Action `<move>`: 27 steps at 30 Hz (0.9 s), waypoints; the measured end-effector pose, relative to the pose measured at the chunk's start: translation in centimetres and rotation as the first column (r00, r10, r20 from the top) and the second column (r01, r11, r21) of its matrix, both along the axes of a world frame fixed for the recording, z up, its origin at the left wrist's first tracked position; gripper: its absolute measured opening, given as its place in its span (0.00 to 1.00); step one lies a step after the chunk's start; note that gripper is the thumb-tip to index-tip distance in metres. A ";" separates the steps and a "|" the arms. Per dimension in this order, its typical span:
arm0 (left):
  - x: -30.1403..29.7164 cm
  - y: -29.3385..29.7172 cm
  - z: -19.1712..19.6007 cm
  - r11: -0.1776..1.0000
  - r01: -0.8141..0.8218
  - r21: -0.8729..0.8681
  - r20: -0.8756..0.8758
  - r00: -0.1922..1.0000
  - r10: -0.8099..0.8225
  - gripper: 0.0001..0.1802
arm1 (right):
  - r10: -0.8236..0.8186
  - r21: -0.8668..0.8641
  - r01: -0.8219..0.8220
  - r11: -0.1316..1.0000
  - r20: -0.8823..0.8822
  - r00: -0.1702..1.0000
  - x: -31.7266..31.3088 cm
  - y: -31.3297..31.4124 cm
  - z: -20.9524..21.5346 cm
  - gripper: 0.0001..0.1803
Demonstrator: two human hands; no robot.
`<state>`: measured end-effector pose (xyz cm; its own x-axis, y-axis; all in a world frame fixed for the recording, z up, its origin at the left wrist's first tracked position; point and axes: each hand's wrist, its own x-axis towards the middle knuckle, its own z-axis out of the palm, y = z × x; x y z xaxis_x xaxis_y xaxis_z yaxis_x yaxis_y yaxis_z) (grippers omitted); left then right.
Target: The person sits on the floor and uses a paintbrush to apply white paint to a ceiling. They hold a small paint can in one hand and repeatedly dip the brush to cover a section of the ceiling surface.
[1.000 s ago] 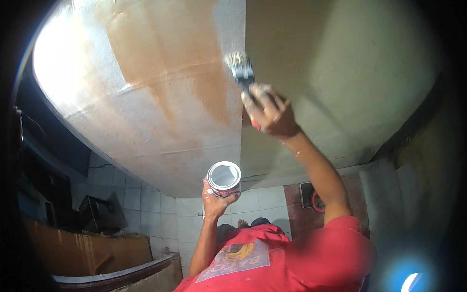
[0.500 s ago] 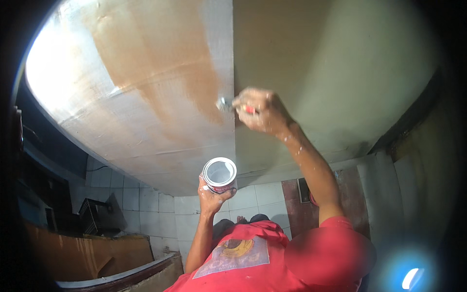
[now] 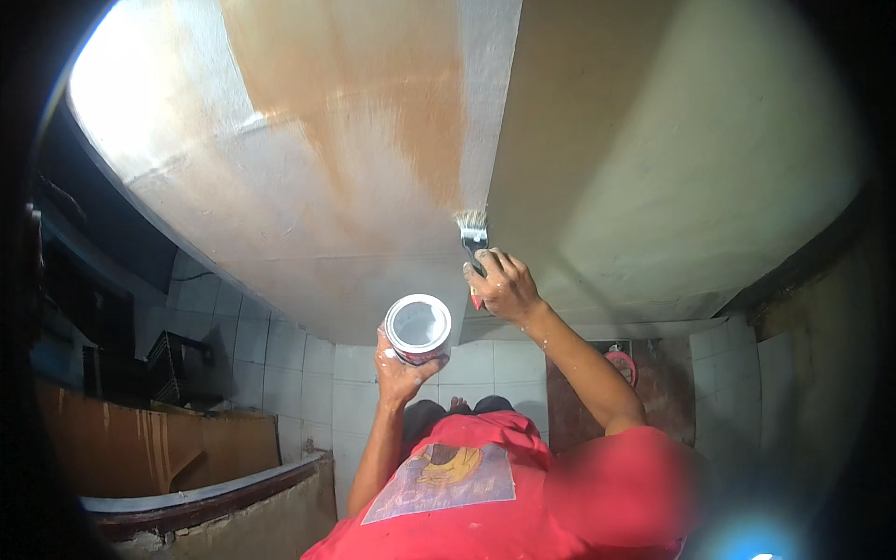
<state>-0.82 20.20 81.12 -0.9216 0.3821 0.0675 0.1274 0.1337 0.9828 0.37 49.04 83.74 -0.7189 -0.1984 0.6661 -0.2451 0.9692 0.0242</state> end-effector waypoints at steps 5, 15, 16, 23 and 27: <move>0.0 -0.8 -2.7 0.996 -0.066 0.060 0.100 0.993 0.060 0.57 | 0.046 -0.153 -0.013 0.988 0.215 0.976 -1.1 1.5 3.8 0.13; 0.7 -0.8 -2.8 0.998 -0.057 0.011 0.100 0.993 0.056 0.58 | -0.047 0.040 0.076 0.996 -0.494 0.868 -2.2 2.6 19.6 0.22; 0.7 -0.8 -2.5 0.999 -0.050 -0.006 0.091 0.995 0.050 0.58 | -0.062 0.029 0.084 0.996 -0.447 0.893 -2.7 2.4 17.7 0.22; 0.8 -0.7 -2.3 0.998 -0.053 -0.033 -0.006 0.999 0.052 0.59 | 0.034 -0.008 -0.034 0.999 -0.003 0.999 -1.7 -0.7 -0.2 0.20; 0.3 -0.3 -2.1 0.998 -0.022 -0.059 0.029 0.999 0.024 0.59 | 0.037 -0.147 -0.010 0.989 0.186 0.982 -1.2 -0.3 0.4 0.18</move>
